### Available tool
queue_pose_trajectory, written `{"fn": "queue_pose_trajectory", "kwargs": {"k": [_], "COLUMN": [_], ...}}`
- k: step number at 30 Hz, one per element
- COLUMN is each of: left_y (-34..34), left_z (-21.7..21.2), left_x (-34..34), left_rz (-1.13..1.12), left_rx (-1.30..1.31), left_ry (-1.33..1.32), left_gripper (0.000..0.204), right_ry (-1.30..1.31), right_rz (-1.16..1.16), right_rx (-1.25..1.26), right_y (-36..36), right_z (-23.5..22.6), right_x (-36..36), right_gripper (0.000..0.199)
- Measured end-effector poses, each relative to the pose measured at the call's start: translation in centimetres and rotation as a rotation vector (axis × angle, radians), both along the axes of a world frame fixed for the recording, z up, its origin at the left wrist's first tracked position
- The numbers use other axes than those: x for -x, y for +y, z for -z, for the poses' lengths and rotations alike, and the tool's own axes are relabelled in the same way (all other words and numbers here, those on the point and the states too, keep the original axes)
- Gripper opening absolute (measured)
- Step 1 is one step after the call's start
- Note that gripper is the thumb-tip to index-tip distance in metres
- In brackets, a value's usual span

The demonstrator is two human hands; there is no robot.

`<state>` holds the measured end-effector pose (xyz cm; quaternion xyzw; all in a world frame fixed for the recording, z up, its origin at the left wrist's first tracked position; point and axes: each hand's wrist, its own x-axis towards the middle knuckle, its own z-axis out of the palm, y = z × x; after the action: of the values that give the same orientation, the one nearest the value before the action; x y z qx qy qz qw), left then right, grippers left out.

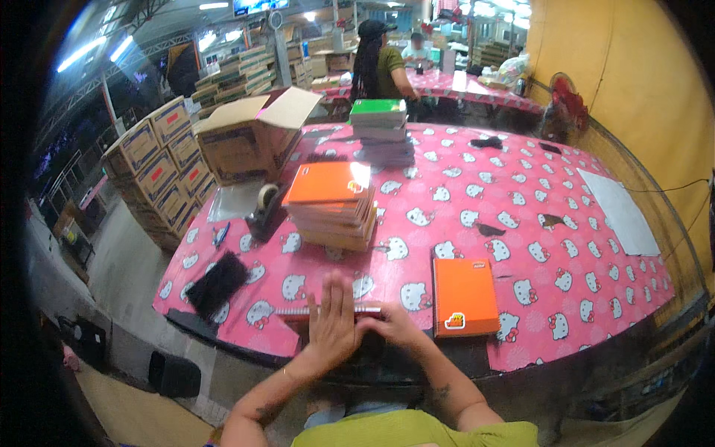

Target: The person takes spiral notebooks from a stack and slides a plastic strip along the spiral spine to bind them before placing them in a separate pile.

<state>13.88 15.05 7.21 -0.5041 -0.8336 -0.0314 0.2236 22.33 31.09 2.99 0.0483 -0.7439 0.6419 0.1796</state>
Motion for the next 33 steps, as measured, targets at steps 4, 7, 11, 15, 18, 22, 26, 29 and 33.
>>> {"fn": "queue_pose_trajectory", "kwargs": {"k": [4, 7, 11, 15, 18, 22, 26, 29, 33], "left_y": [-2.2, -0.8, -1.9, -1.3, -0.8, -0.6, -0.4, -0.4, 0.0], "left_z": [3.8, 1.3, 1.2, -3.0, -5.0, -5.1, -4.7, -4.4, -4.7], "left_x": [-2.4, -1.3, -2.5, -1.7, 1.0, 0.9, 1.2, 1.5, 1.5], "left_rz": [0.278, 0.105, 0.264, 0.254, 0.269, 0.341, 0.381, 0.366, 0.337], "left_rx": [-0.180, -0.090, -0.249, -0.359, -0.243, -0.279, -0.280, -0.294, -0.227], "left_ry": [-0.095, -0.054, -0.163, -0.279, -0.389, -0.372, -0.367, -0.374, -0.386], "left_gripper": [0.086, 0.088, 0.073, 0.052, 0.034, 0.022, 0.019, 0.016, 0.014], "right_ry": [-0.039, -0.109, -0.122, -0.011, -0.172, -0.054, -0.073, -0.142, -0.049], "right_rz": [0.054, -0.009, 0.041, 0.053, 0.125, 0.175, 0.113, 0.043, 0.010], "right_rx": [-0.028, 0.123, 0.046, 0.066, -0.098, -0.078, -0.155, -0.288, -0.383], "right_y": [-0.3, -0.5, -0.5, -0.6, -0.6, 0.0, 2.6, 3.4, 3.7], "right_z": [-0.4, -0.5, -0.8, -0.5, -2.2, -5.5, -6.0, -8.0, -8.1], "right_x": [0.0, 0.1, 0.1, 0.2, -0.5, -2.4, -2.8, -2.3, -1.5], "right_gripper": [0.029, 0.029, 0.025, 0.022, 0.025, 0.027, 0.022, 0.017, 0.013]}}
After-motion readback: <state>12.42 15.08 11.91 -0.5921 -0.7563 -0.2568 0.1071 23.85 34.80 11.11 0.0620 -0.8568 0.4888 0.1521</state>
